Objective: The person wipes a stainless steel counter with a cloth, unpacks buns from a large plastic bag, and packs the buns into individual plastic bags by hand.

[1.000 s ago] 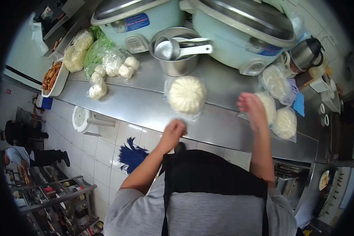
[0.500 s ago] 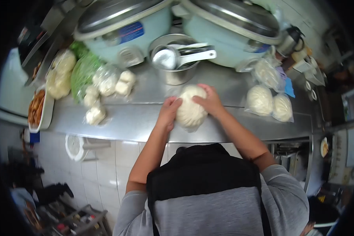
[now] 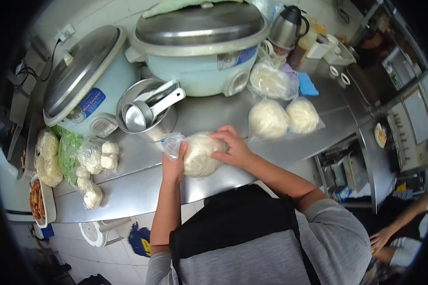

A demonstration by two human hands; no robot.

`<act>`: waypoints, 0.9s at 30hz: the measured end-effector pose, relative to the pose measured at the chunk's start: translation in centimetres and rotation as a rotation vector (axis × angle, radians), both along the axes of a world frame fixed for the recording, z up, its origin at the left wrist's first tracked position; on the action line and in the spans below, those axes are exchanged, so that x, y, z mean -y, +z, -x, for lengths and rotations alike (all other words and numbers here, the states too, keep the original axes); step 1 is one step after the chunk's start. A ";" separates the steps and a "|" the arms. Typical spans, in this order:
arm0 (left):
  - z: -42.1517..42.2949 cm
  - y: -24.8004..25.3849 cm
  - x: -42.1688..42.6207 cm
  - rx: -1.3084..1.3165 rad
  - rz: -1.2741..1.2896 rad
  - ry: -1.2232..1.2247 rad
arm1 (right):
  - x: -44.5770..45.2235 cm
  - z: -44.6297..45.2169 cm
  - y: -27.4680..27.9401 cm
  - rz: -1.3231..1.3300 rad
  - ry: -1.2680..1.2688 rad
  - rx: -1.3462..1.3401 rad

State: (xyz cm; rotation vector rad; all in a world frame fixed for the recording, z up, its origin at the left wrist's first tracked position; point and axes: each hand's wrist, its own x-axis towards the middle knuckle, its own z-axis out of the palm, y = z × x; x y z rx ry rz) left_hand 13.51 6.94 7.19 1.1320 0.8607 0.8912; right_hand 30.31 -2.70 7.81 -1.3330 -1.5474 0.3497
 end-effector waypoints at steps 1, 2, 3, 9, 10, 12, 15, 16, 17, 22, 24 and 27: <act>-0.8 1.2 0.0 0.010 -0.011 0.026 | 0.0 -1.4 1.1 -0.011 0.026 0.010; -1.4 3.0 0.2 -0.285 -0.236 -0.083 | -0.1 -2.7 2.9 -0.030 0.058 0.017; -2.3 4.3 0.2 -0.583 -0.456 -0.188 | -0.3 -4.3 4.8 -0.053 0.090 0.029; -7.7 3.9 0.9 -0.209 -0.402 0.274 | -6.6 -14.3 17.2 -0.397 -0.119 0.131; -7.5 4.0 0.7 -0.272 -0.351 0.286 | -9.1 -15.9 19.2 -0.377 -0.145 0.145; -8.2 4.8 1.1 -0.230 -0.297 0.347 | -15.3 -19.5 22.1 -0.427 -0.278 0.479; -8.7 6.0 1.1 -0.243 -0.362 0.477 | -21.7 -20.9 23.8 -0.206 -0.681 0.860; -9.0 6.6 1.2 -0.069 -0.213 0.538 | -22.5 -20.8 23.8 -0.088 -0.693 0.935; -9.2 7.2 1.6 -0.079 -0.200 0.585 | -23.0 -21.0 23.9 0.029 -0.701 1.010; -7.0 8.4 2.1 0.427 -0.054 0.647 | -23.0 -21.5 24.6 -0.238 -0.143 0.080; -6.6 8.9 2.0 0.482 -0.031 0.710 | -14.3 -16.3 25.1 -0.247 0.148 -0.479; -6.3 9.7 2.4 0.571 -0.030 0.799 | -4.3 -9.9 20.9 -0.190 0.083 -0.159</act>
